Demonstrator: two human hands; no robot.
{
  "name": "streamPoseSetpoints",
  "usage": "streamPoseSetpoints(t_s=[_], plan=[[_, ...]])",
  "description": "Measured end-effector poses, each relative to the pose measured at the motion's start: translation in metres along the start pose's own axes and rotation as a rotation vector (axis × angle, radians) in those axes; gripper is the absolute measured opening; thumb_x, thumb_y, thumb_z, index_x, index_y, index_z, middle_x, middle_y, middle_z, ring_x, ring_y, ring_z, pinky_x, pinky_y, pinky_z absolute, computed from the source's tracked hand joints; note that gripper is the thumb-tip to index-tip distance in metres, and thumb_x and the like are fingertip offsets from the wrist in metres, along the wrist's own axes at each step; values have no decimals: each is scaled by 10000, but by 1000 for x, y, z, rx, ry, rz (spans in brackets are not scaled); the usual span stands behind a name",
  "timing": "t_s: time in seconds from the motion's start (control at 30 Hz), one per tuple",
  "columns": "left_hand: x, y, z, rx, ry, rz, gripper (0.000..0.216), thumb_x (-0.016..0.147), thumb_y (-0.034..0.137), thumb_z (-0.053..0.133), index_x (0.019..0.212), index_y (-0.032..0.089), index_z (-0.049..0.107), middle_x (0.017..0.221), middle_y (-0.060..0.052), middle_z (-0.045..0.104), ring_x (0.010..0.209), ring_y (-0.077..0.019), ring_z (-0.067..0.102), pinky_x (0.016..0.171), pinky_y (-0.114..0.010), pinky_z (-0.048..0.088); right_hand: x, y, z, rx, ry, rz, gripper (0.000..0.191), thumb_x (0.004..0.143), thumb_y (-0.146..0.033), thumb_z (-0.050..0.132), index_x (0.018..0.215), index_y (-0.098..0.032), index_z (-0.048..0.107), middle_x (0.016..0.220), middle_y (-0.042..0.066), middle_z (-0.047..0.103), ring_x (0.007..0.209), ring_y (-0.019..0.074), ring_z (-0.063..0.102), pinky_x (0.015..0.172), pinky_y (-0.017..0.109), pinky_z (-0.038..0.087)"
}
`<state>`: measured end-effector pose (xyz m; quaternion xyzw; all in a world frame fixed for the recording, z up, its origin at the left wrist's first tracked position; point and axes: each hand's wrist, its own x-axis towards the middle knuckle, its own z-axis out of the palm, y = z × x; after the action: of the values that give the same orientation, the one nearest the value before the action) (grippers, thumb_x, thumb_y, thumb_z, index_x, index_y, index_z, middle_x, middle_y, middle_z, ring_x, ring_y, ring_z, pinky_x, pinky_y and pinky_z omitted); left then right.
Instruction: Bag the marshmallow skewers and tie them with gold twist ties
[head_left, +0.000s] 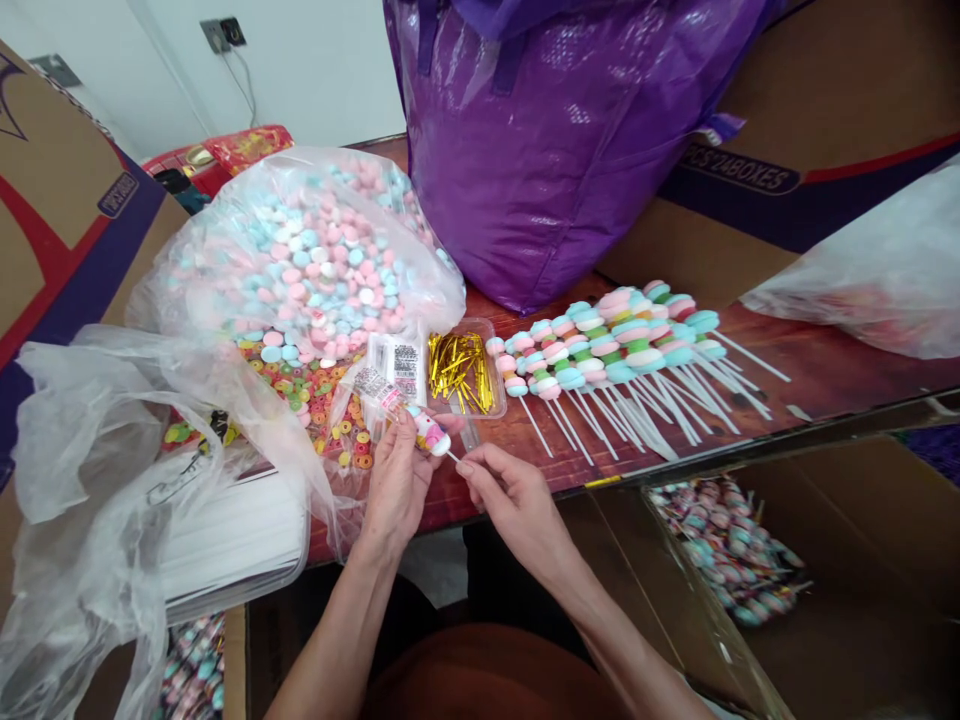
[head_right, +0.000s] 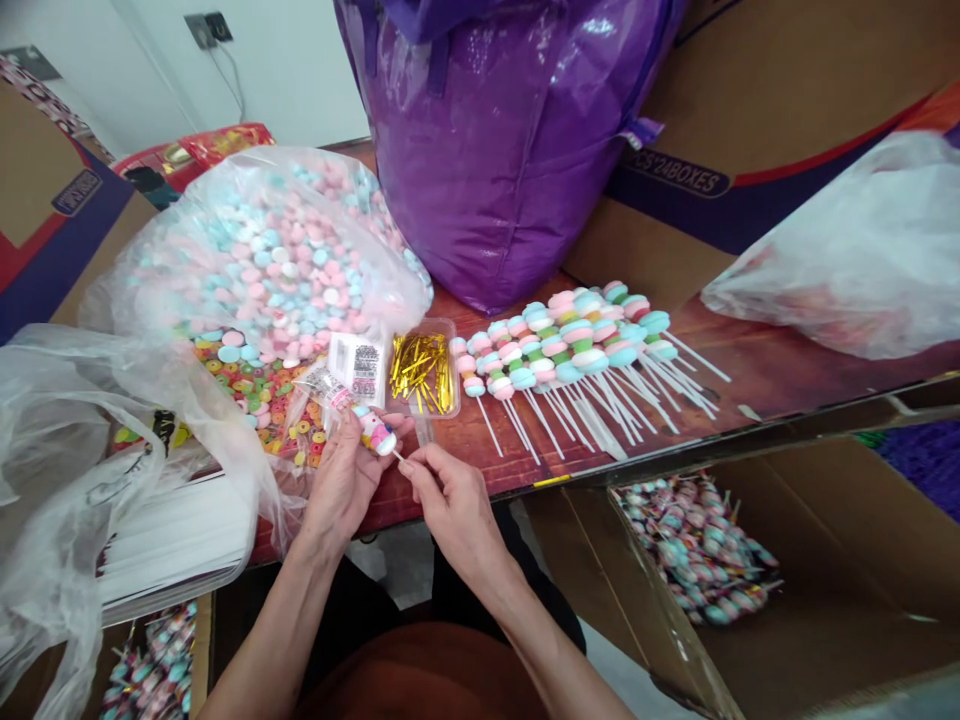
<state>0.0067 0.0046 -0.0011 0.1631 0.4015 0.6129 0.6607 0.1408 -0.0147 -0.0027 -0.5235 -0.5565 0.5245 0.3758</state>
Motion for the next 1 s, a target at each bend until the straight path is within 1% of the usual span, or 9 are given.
streamPoseSetpoints(t_s=[0.13, 0.23, 0.33, 0.43, 0.6, 0.7, 0.87, 0.93, 1.0], plan=[[0, -2, -1, 42, -35, -5, 328, 799, 462, 762, 891, 157, 685, 843, -58, 749, 999, -232, 718, 950, -363, 526, -5, 4, 1, -146, 10, -122, 280, 964, -325, 490, 726, -198, 564, 601, -42, 458, 554, 115, 413, 550, 243, 337], [-3, -7, 1, 61, -60, 6, 276, 815, 417, 758, 907, 167, 684, 857, -45, 745, 1010, -222, 715, 958, -351, 522, -2, 6, 10, -176, 77, -227, 257, 977, -292, 469, 769, -193, 584, 687, -8, 565, 604, 128, 494, 613, 246, 390], [-5, -6, 0, 76, -70, 5, 286, 812, 427, 758, 914, 167, 694, 885, -53, 749, 1023, -227, 711, 957, -354, 525, 1, 5, 17, -181, 103, -268, 243, 980, -279, 459, 800, -192, 595, 746, 28, 623, 663, 152, 558, 666, 260, 424], [-4, 1, -4, 72, -82, -48, 301, 800, 417, 772, 935, 158, 702, 926, -77, 759, 1037, -246, 710, 951, -374, 530, 0, 4, 16, -141, 68, -235, 250, 981, -296, 464, 783, -204, 584, 685, -2, 574, 615, 139, 518, 624, 250, 408], [5, 7, -9, -22, 30, -31, 318, 731, 386, 836, 905, 166, 686, 899, -62, 769, 914, -233, 745, 908, -391, 553, -4, 4, 9, -106, 43, -161, 269, 973, -318, 478, 740, -205, 552, 620, -40, 460, 561, 117, 421, 550, 238, 346], [4, 2, -6, -2, 13, -42, 296, 736, 362, 834, 883, 154, 683, 845, -51, 759, 895, -221, 744, 904, -370, 556, 0, 5, 13, -114, 60, -177, 257, 976, -308, 467, 760, -203, 561, 633, -32, 495, 564, 119, 434, 556, 243, 349], [-3, -1, -5, 29, 0, -50, 331, 769, 423, 798, 901, 141, 687, 892, -80, 761, 1017, -237, 719, 931, -350, 548, 7, 3, 20, -121, 106, -204, 233, 971, -306, 463, 801, -207, 587, 707, 6, 591, 611, 142, 507, 577, 252, 383], [-2, 3, -7, 17, -5, -60, 366, 784, 465, 775, 952, 152, 689, 956, -100, 769, 1038, -252, 717, 930, -378, 552, 8, 3, 19, -103, 83, -183, 247, 970, -320, 468, 778, -209, 577, 684, -2, 573, 592, 137, 488, 551, 247, 365], [1, 7, -9, -4, 20, -43, 368, 783, 454, 781, 988, 163, 689, 1000, -106, 771, 1030, -260, 723, 927, -403, 555, 7, 4, 17, -77, 55, -150, 262, 971, -334, 468, 761, -211, 564, 630, -24, 511, 556, 125, 440, 517, 241, 331]])
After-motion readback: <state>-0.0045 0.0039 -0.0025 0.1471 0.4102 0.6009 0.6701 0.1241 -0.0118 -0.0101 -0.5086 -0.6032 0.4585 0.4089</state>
